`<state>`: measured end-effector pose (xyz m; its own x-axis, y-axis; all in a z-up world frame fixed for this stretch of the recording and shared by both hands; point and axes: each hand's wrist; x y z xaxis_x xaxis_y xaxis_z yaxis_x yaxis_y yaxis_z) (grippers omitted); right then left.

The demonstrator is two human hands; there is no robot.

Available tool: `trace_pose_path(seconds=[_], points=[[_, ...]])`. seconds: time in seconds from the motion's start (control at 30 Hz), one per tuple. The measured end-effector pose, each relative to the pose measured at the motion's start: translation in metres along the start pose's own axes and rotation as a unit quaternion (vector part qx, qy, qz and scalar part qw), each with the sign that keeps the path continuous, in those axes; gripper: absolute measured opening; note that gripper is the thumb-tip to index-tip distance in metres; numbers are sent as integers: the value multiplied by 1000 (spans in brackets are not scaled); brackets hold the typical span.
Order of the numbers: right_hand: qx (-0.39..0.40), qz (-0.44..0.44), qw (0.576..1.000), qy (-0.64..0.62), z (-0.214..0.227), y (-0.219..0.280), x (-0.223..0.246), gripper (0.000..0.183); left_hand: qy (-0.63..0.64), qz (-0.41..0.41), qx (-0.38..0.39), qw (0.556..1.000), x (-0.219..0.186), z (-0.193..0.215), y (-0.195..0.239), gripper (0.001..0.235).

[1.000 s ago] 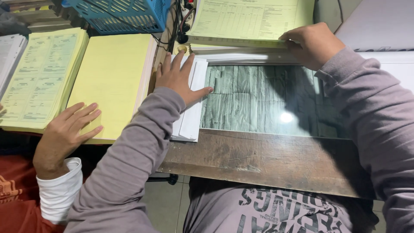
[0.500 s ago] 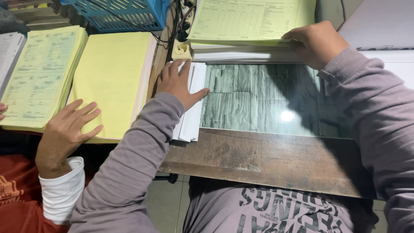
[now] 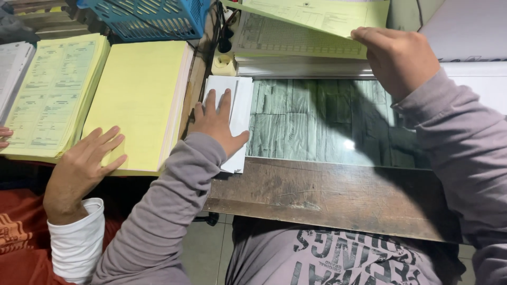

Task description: Folding colored paper sheets and inserting them into white envelopes.

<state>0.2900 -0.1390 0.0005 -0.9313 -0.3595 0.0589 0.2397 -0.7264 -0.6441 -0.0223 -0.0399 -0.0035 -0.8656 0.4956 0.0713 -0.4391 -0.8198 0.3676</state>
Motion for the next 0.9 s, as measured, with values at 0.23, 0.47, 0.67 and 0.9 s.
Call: trace_pose_path(seconds=[0.23,0.47,0.67,0.9], points=[[120,5,992,27,5,38,39,29,-144,-18,-243,959,-49,-1,41,111],[70,-3,996,46,0,42,26,22,-164,-130,-347,914,-108,-15,42,104],[12,-16,997,69,-21,16,-15,7,-93,-284,-382,874,-128,-41,17,76],[182,-218,958,35,-41,5,-48,18,115,-383,-298,867,-119,-50,11,64]])
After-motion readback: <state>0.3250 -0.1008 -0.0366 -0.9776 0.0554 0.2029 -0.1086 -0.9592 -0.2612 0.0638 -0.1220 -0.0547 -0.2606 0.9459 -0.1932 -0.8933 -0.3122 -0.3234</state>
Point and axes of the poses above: each hand's wrist, its own y-axis away from the middle knuckle, its own z-axis out of the back of the hand, x = y × z, and after that the axes turned 9 degrees about -y, right-handed
